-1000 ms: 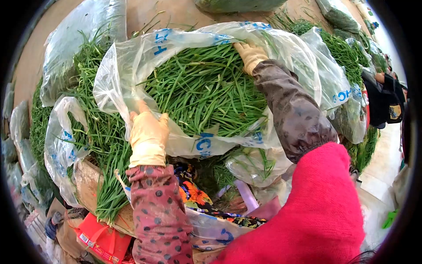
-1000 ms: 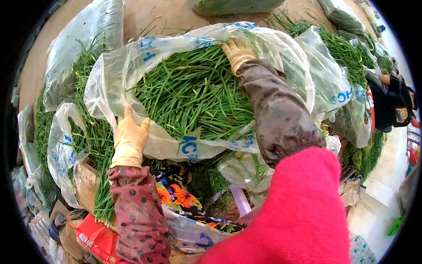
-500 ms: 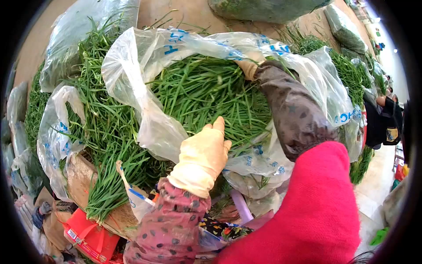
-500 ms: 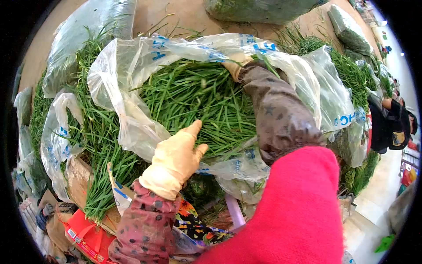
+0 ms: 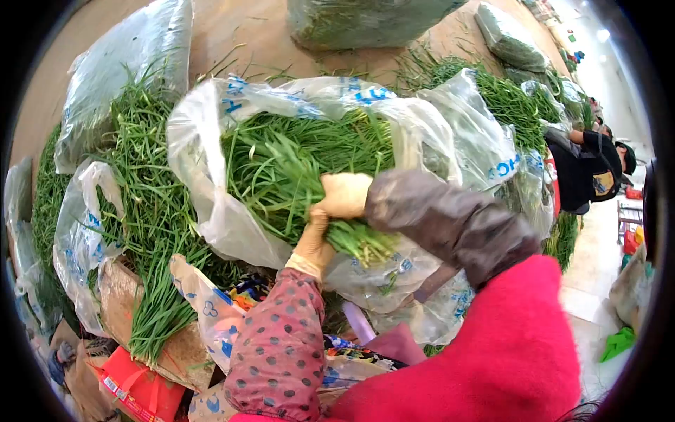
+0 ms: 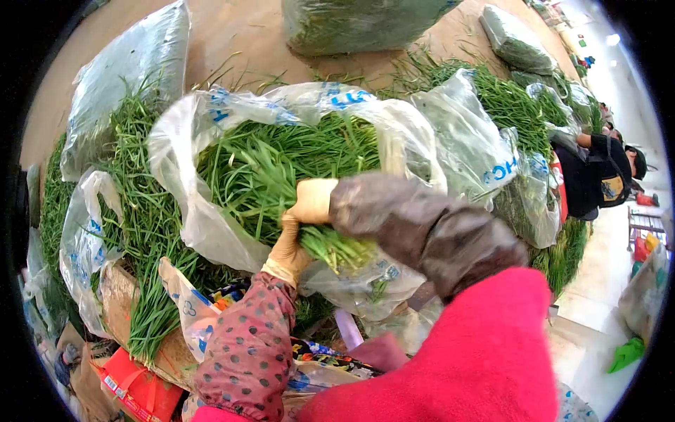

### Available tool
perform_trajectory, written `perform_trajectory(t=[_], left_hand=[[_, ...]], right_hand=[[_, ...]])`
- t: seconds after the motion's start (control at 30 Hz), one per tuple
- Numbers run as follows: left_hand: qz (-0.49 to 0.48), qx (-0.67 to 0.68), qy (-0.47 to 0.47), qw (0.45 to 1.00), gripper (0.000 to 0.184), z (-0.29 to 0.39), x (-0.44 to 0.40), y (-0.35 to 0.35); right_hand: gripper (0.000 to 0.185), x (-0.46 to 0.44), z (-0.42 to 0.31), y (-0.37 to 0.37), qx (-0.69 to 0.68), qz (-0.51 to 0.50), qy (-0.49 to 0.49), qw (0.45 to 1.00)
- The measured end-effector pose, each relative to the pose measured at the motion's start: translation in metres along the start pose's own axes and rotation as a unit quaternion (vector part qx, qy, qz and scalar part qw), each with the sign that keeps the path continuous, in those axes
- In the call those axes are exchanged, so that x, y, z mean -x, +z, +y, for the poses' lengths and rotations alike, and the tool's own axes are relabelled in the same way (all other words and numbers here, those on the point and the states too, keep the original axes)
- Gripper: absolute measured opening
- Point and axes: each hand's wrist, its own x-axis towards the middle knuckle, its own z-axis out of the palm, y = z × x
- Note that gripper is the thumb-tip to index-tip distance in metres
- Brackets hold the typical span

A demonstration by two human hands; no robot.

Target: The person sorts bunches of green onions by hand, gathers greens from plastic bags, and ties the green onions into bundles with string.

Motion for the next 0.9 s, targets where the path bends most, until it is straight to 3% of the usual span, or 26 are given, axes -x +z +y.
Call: perform_trajectory(t=[0.03, 0.13, 0.2, 0.3, 0.33, 0.37, 0.4, 0.47, 0.53, 0.6, 0.63, 0.7, 0.73, 0.77, 0.8, 0.87, 0.9], left_hand=[[0.008, 0.103, 0.002, 0.995, 0.081, 0.006, 0.010, 0.008], [0.068, 0.011, 0.012, 0.998, 0.085, 0.010, 0.024, -0.012], [0.091, -0.030, 0.030, 0.995, 0.086, 0.016, 0.034, 0.004], [0.087, 0.007, 0.024, 0.996, 0.070, 0.023, 0.040, 0.006], [0.163, -0.018, 0.054, 0.985, 0.070, 0.024, 0.041, 0.021], [0.171, -0.015, 0.049, 0.984, 0.070, 0.027, 0.043, 0.027], [0.177, -0.011, 0.045, 0.983, 0.071, 0.029, 0.044, 0.029], [0.161, -0.020, 0.046, 0.986, 0.071, 0.030, 0.042, 0.022], [0.149, -0.042, 0.045, 0.987, 0.072, 0.031, 0.045, 0.020], [0.171, -0.043, 0.034, 0.984, 0.071, 0.031, 0.044, 0.026], [0.156, -0.054, 0.020, 0.986, 0.072, 0.033, 0.041, 0.019], [0.176, -0.098, 0.016, 0.979, 0.076, 0.036, 0.043, 0.027], [0.197, -0.140, 0.010, 0.970, 0.081, 0.036, 0.045, 0.029], [0.167, -0.049, -0.004, 0.985, 0.089, 0.034, 0.038, 0.010], [0.090, 0.008, -0.019, 0.996, 0.089, 0.034, 0.037, -0.002], [0.077, -0.151, -0.007, 0.986, 0.075, 0.041, 0.041, -0.004], [0.117, -0.237, 0.001, 0.965, 0.043, 0.042, 0.041, 0.006]], right_hand=[[0.067, 0.004, 0.001, 0.016, -0.056, 0.054, -0.013, 0.997], [0.078, 0.014, 0.002, 0.046, -0.142, 0.122, -0.037, 0.982], [0.082, 0.025, 0.010, 0.035, -0.174, 0.081, -0.064, 0.979], [0.063, 0.027, 0.051, 0.020, -0.317, 0.160, -0.118, 0.927], [0.058, 0.029, 0.060, 0.014, -0.334, 0.244, -0.074, 0.908], [0.058, 0.032, 0.071, 0.009, -0.357, 0.296, -0.051, 0.885], [0.069, 0.017, 0.094, 0.018, -0.449, 0.284, -0.043, 0.846], [0.089, 0.001, 0.110, 0.035, -0.474, 0.220, 0.036, 0.852], [0.099, -0.001, 0.104, 0.057, -0.474, 0.094, 0.055, 0.874], [0.093, -0.011, 0.105, 0.097, -0.613, -0.057, 0.094, 0.782], [0.087, -0.007, 0.096, 0.103, -0.623, -0.128, 0.007, 0.772], [0.094, 0.025, 0.047, 0.094, -0.409, -0.034, -0.027, 0.912], [0.109, 0.051, 0.014, 0.078, -0.291, -0.012, 0.017, 0.956], [0.121, 0.060, -0.005, 0.070, -0.252, -0.049, 0.037, 0.966], [0.120, 0.056, -0.007, 0.086, -0.240, 0.016, 0.007, 0.971], [0.118, 0.046, -0.007, 0.091, -0.164, 0.014, 0.026, 0.986], [0.118, 0.047, -0.004, 0.088, -0.167, 0.015, 0.030, 0.985]])
